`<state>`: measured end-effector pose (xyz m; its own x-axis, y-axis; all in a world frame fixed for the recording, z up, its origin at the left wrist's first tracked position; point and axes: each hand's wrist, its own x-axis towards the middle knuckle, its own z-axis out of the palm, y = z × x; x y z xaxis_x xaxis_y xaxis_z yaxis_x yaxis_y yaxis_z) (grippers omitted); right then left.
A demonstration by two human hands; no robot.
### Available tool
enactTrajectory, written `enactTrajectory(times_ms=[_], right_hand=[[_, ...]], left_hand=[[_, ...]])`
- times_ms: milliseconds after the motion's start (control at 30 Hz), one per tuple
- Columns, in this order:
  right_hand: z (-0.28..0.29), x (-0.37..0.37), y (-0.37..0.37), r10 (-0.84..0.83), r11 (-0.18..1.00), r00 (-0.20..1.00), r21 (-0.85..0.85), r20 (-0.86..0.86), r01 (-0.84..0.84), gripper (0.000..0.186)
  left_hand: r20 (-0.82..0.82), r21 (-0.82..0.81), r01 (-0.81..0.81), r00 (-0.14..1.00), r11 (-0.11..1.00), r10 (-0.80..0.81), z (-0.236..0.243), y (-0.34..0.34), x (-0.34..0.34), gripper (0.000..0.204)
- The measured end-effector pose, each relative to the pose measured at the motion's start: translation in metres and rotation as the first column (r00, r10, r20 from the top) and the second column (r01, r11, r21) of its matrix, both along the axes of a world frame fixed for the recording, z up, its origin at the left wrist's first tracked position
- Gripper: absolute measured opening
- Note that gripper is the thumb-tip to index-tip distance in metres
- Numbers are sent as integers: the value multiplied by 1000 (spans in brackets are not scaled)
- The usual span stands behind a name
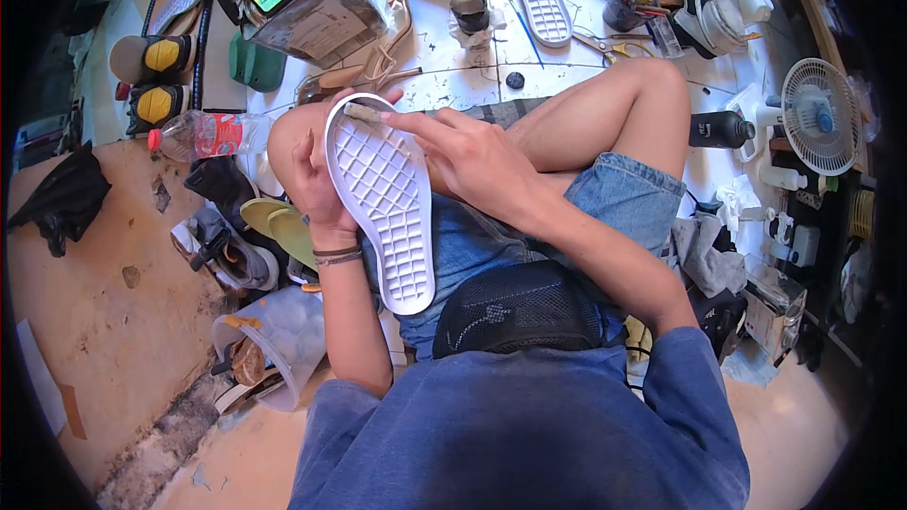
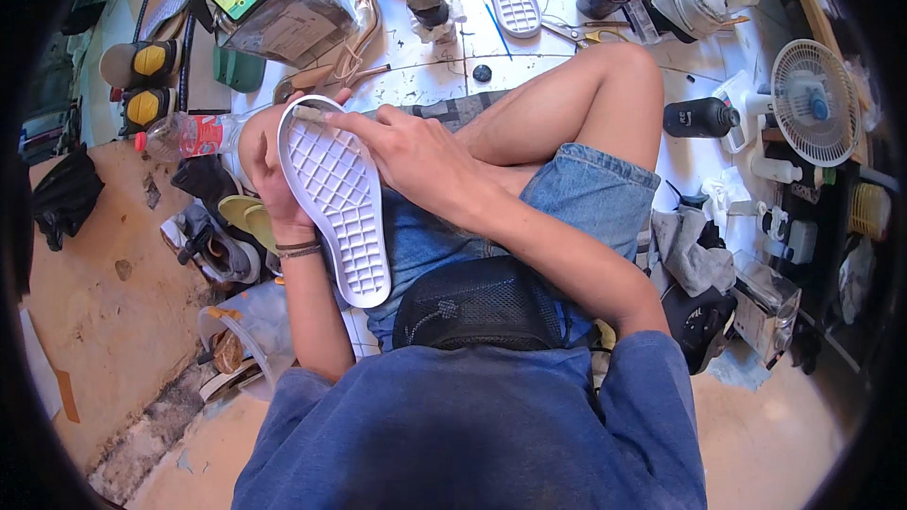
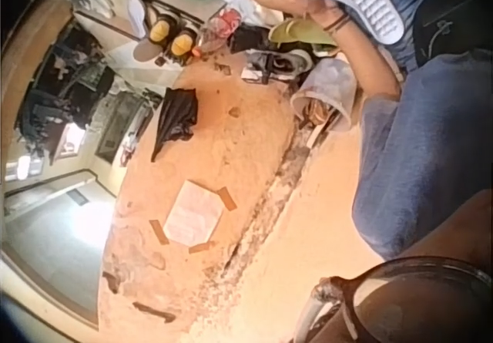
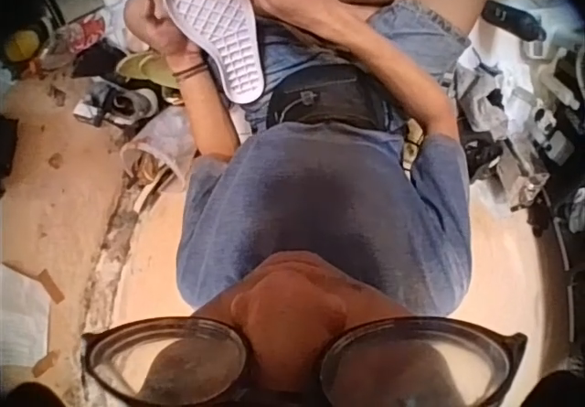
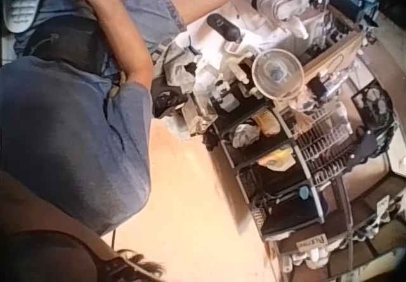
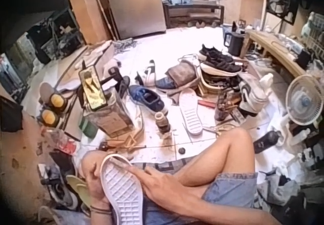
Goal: Applying glue to a shoe sole using a brush in a workshop environment.
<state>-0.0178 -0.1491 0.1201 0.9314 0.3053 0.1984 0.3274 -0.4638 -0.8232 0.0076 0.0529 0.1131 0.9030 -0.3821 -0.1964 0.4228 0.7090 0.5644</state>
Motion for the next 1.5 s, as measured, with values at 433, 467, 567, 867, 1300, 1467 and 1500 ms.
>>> enactTrajectory(times_ms=[433,467,567,867,1300,1467,1500], right_hand=[[-10,25,17,22,979,998,-205,53,-11,35],[-7,27,14,-19,958,998,-284,54,34,36],[0,4,-3,-17,935,999,-353,-37,3,45],[0,11,-6,13,923,998,-382,-56,-34,49],[-24,-9,-4,-24,1000,991,-13,-130,22,39],[-7,-13,11,80,992,997,96,-5,-79,37],[-23,-18,10,86,988,964,106,251,-116,38]], left_hand=[[-61,36,-90,994,995,92,-13,6,5,53],[-65,33,-95,993,995,97,-15,6,4,53],[-3,113,-101,995,988,102,-16,-1,-1,54],[55,268,-132,991,954,122,-14,-9,-1,49],[36,180,-155,988,971,151,-15,-7,-6,52],[45,210,-173,985,962,168,-20,-2,-10,52],[34,187,-161,987,969,158,-21,-2,-9,53]])
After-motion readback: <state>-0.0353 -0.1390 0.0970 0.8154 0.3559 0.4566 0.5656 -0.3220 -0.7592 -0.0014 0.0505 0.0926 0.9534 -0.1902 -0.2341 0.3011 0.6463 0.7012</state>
